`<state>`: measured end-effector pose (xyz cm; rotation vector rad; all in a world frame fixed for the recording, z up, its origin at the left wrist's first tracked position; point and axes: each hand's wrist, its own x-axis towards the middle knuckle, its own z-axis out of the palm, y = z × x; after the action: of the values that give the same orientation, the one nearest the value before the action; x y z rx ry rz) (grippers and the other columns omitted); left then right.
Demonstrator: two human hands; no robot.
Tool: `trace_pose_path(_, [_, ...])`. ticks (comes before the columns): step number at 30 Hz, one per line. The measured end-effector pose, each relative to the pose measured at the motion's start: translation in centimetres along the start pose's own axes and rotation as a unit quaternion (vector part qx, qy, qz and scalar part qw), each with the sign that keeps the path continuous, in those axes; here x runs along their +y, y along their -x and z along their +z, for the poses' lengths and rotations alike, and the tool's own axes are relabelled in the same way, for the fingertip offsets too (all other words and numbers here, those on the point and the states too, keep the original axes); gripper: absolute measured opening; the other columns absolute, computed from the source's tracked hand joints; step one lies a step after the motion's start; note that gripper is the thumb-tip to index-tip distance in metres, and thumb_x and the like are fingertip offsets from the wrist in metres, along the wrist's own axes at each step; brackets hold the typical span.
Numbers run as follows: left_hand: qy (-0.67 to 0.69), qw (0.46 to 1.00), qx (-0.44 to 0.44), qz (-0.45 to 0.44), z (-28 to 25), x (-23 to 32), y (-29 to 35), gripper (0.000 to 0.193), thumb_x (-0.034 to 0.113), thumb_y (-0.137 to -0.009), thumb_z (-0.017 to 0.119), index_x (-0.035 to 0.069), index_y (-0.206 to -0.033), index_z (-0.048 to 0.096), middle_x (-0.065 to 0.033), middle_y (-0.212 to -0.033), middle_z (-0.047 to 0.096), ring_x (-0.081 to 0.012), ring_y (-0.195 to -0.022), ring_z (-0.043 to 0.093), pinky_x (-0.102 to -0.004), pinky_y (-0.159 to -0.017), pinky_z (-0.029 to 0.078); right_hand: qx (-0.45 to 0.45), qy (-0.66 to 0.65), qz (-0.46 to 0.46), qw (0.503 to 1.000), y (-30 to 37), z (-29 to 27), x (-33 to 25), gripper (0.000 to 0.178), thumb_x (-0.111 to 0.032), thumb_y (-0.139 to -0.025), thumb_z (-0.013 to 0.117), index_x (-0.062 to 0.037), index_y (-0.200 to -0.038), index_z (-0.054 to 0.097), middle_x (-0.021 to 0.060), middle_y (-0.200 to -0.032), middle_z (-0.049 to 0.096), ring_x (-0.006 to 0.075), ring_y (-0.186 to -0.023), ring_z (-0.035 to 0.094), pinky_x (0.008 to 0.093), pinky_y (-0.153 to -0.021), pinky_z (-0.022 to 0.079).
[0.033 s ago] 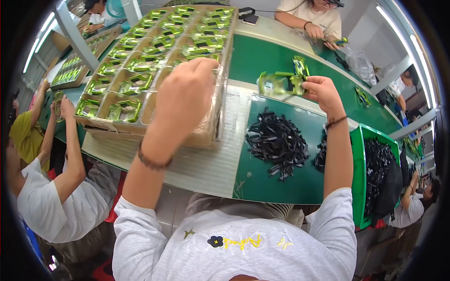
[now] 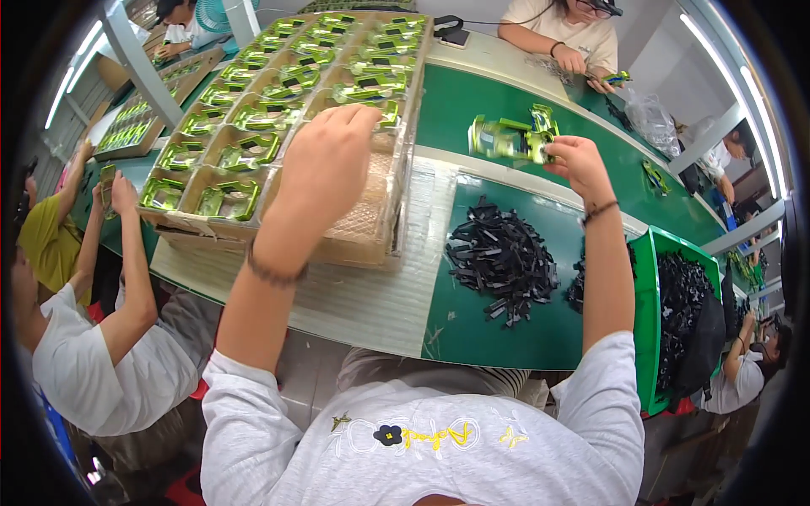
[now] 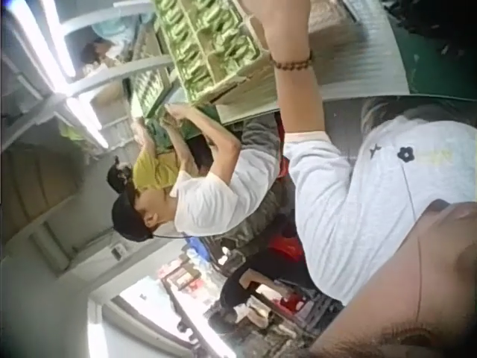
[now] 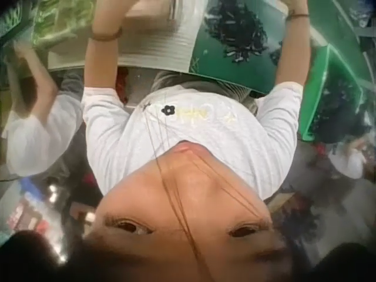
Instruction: The person assembles plastic components into green toy car bodies by hand, taking the components from a storage bin and fitting them into the car bodies on an assembly line.
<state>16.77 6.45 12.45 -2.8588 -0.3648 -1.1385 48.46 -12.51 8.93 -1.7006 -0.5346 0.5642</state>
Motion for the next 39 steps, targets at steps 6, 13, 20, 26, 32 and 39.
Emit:
trace_pose_path(6, [-0.095,0.984,-0.148,0.033,4.9,-6.6,-0.7,0.014,0.001,-0.076,0.052,0.005,-0.088,0.057,-0.0110,-0.091,0.063,-0.0297,-0.091,0.059,-0.0400,-0.077,0.047,0.146,-0.330,0.118,0.925,-13.8,4.4,9.1,0.020,0.002,-0.084,0.054,0.0061,-0.103,0.048,0.0190,-0.099,0.059,0.0306,-0.086,0.062,0.0398,-0.079,0.056])
trace_pose_path(13, [0.002,0.998,-0.047,0.029,2.2,-5.4,-2.3,0.011,0.004,-0.077,0.060,0.003,-0.088,0.060,-0.0115,-0.084,0.062,-0.0311,-0.084,0.058,-0.0413,-0.074,0.046,0.158,-0.045,0.019,0.986,-10.9,4.7,7.9,0.044,-0.017,-0.080,0.068,0.0080,-0.112,0.050,0.0193,-0.111,0.056,0.0276,-0.086,0.062,0.0340,-0.071,0.055])
trace_pose_path(20, [0.108,0.969,-0.057,0.215,-0.4,8.2,-1.1,0.026,-0.002,-0.069,0.057,0.009,-0.091,0.066,-0.0058,-0.085,0.060,-0.0244,-0.089,0.057,-0.0453,-0.098,0.040,-0.277,-0.280,0.042,0.918,11.7,3.3,-1.9,0.047,-0.029,-0.093,0.055,-0.0015,-0.130,0.044,0.0100,-0.108,0.061,0.0160,-0.086,0.061,0.0260,-0.070,0.050])
trace_pose_path(26, [0.232,0.956,0.072,0.163,6.1,14.5,1.6,0.034,0.011,-0.080,0.062,0.016,-0.113,0.062,-0.0100,-0.116,0.050,-0.0257,-0.113,0.046,-0.0437,-0.108,0.027,-0.091,-0.339,-0.034,0.936,19.2,2.6,2.9,0.041,-0.013,-0.092,0.054,-0.0021,-0.130,0.044,0.0123,-0.106,0.062,0.0199,-0.079,0.066,0.0290,-0.067,0.054])
trace_pose_path(32, [0.808,0.377,-0.248,-0.378,8.3,15.7,3.5,0.042,0.032,-0.094,0.050,0.006,-0.126,0.043,-0.0136,-0.119,0.054,-0.0250,-0.106,0.057,-0.0375,-0.087,0.050,0.115,0.097,-0.314,0.937,22.1,5.7,5.4,0.043,-0.024,-0.093,0.053,0.0023,-0.126,0.047,0.0139,-0.103,0.056,0.0239,-0.089,0.056,0.0347,-0.079,0.048])
trace_pose_path(39, [0.810,0.367,-0.216,-0.402,7.6,14.1,3.5,0.051,0.050,-0.094,0.039,0.006,-0.118,0.050,-0.0127,-0.105,0.059,-0.0238,-0.091,0.061,-0.0394,-0.076,0.053,0.099,0.501,-0.305,0.804,21.7,-5.1,6.5,0.016,-0.009,-0.078,0.060,-0.0052,-0.092,0.067,0.0079,-0.086,0.064,0.0268,-0.080,0.056,0.0352,-0.073,0.047])
